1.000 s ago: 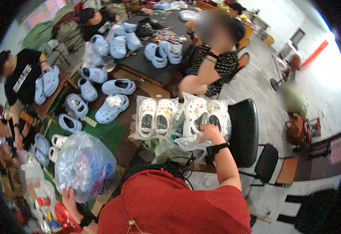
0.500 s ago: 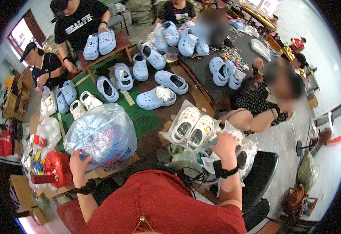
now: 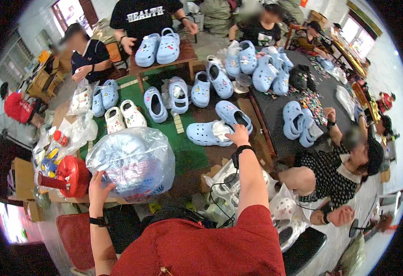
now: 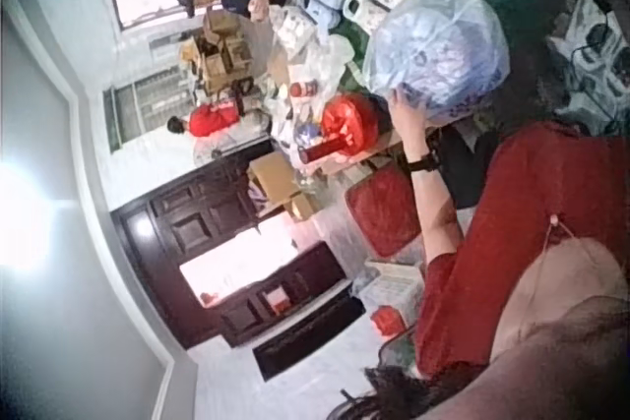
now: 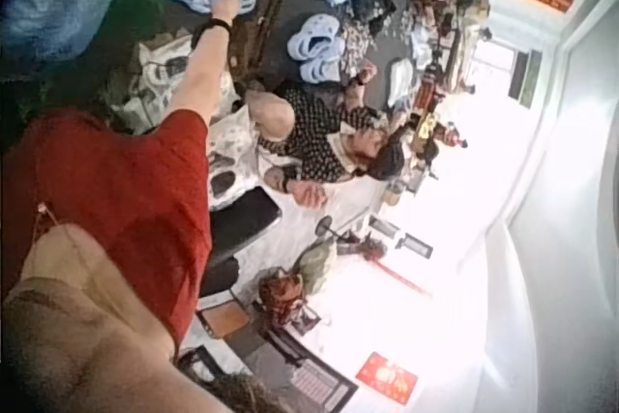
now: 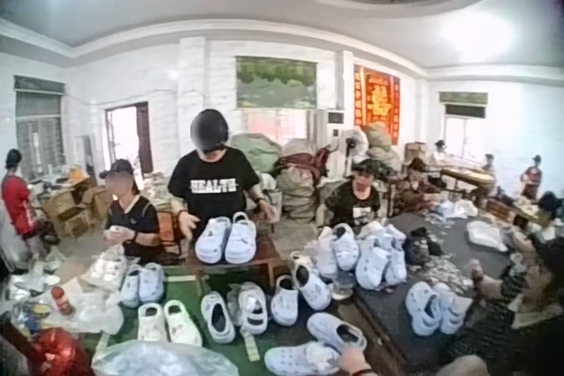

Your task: Packaging shoes into plastic bags at an assembly table.

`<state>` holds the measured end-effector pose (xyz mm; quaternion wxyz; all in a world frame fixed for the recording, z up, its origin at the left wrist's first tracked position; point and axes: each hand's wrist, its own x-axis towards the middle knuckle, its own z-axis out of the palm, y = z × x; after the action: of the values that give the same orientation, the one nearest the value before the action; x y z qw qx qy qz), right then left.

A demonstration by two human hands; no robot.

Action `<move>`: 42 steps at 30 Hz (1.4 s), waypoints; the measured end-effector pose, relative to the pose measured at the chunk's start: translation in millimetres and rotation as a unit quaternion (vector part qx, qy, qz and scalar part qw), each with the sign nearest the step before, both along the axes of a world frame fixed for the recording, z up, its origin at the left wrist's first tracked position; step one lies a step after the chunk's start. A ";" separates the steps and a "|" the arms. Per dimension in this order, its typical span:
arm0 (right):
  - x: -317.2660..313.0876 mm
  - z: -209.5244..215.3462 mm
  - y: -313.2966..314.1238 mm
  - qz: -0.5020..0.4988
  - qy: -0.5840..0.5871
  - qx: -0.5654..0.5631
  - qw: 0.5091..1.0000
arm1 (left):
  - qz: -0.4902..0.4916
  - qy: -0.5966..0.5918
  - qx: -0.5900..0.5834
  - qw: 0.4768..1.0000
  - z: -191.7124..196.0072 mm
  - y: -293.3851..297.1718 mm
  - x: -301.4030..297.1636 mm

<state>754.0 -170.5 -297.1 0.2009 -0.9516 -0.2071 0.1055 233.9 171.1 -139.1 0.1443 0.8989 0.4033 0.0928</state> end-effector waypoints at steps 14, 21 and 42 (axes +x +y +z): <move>-73.5 -50.2 42.9 -0.101 0.209 0.069 0.970 | 0.012 0.036 -0.011 0.999 1.1 -1.0 2.8; -51.5 -87.8 25.4 -0.233 0.032 0.227 0.945 | -0.001 0.035 -0.013 0.999 0.4 3.5 1.4; 40.6 -44.8 30.3 -0.107 -0.013 -0.073 0.991 | -0.009 0.096 -0.031 0.995 17.0 0.7 5.3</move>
<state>794.6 -140.2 -341.9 0.1377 -0.9818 -0.0986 0.0856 239.2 171.9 -122.1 0.1334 0.9023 0.4100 -0.0082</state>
